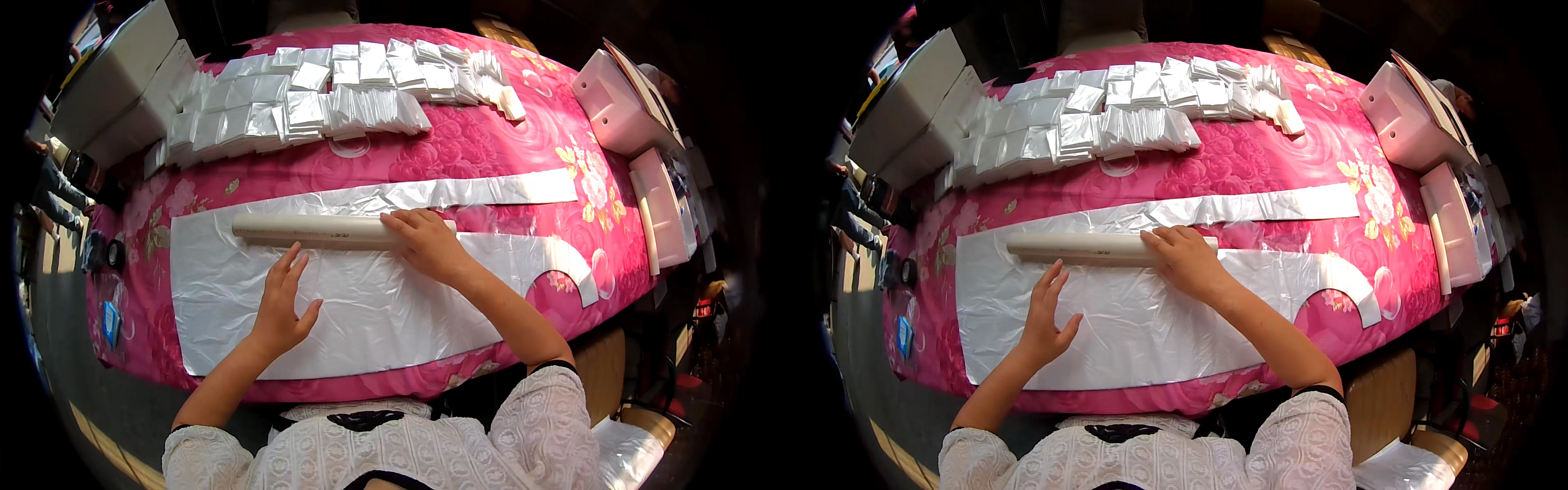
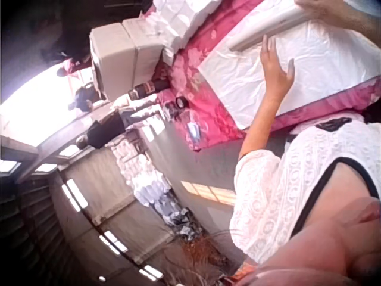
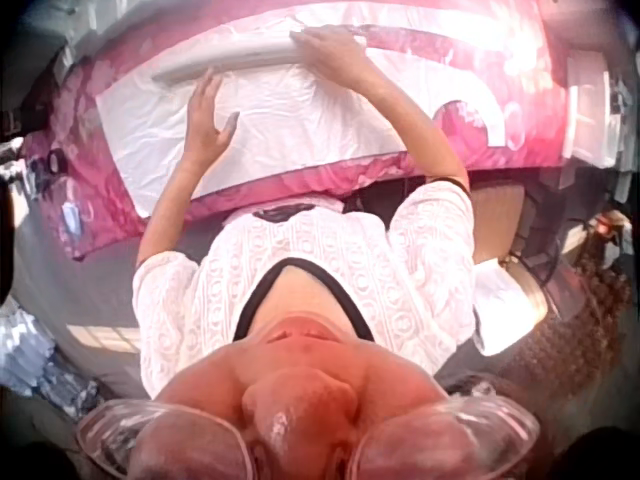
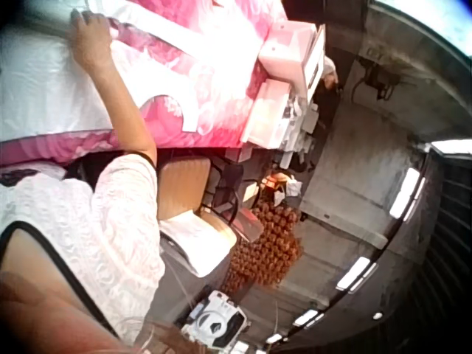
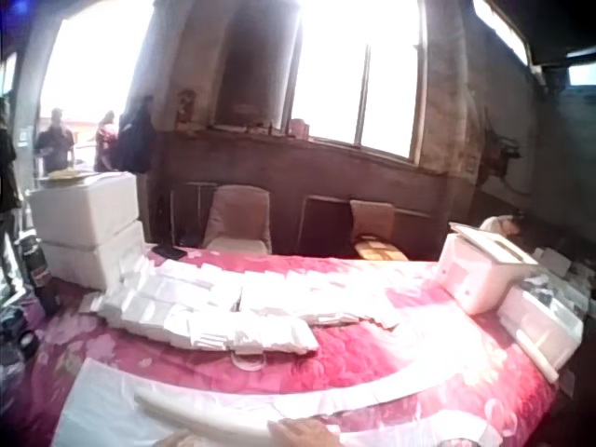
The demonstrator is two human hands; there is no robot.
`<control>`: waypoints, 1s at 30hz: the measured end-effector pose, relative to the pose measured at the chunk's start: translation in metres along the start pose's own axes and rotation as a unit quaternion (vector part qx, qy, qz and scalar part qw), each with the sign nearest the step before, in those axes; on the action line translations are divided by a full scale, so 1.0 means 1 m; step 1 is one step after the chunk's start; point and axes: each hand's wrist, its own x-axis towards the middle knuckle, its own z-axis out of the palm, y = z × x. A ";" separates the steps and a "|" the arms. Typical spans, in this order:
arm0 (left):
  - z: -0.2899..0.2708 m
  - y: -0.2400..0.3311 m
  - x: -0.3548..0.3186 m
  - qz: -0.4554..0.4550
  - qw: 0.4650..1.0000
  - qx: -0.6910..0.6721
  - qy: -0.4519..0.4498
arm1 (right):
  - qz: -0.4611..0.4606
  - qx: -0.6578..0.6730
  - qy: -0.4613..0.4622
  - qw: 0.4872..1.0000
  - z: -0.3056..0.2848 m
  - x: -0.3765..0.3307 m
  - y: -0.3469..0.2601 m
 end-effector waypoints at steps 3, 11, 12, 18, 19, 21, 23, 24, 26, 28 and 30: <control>0.013 0.013 -0.020 -0.006 0.999 -0.027 -0.022 | 0.046 -0.025 -0.013 0.999 0.000 -0.042 -0.021; 0.065 0.044 -0.027 0.011 0.999 -0.020 -0.049 | 0.171 0.094 0.012 0.981 0.019 -0.135 -0.103; 0.069 0.048 -0.026 0.014 0.999 -0.016 -0.050 | 0.183 0.089 0.023 0.979 0.018 -0.142 -0.101; 0.067 0.049 -0.031 0.000 0.996 0.025 -0.082 | 0.313 0.023 0.081 0.946 -0.025 -0.203 -0.046; 0.068 0.047 -0.032 0.003 0.996 0.026 -0.084 | 0.329 -0.006 0.132 0.935 -0.029 -0.219 -0.024; 0.068 0.047 -0.034 0.007 0.995 0.038 -0.090 | 0.396 -0.052 0.189 0.897 -0.049 -0.237 0.005; 0.067 0.049 -0.035 0.011 0.994 0.055 -0.093 | 0.435 -0.016 0.201 0.877 -0.070 -0.243 0.016; 0.068 0.049 -0.034 0.017 0.994 0.051 -0.091 | 0.430 0.022 0.213 0.877 -0.071 -0.243 0.012; 0.073 0.050 -0.031 0.031 0.995 0.042 -0.088 | 0.419 0.099 0.237 0.871 -0.067 -0.240 -0.004; 0.076 0.059 -0.026 0.033 0.994 0.025 -0.097 | 0.349 0.188 0.232 0.888 -0.053 -0.223 -0.039; 0.083 0.069 -0.017 0.038 0.994 -0.009 -0.099 | 0.333 0.267 0.192 0.884 -0.026 -0.211 -0.071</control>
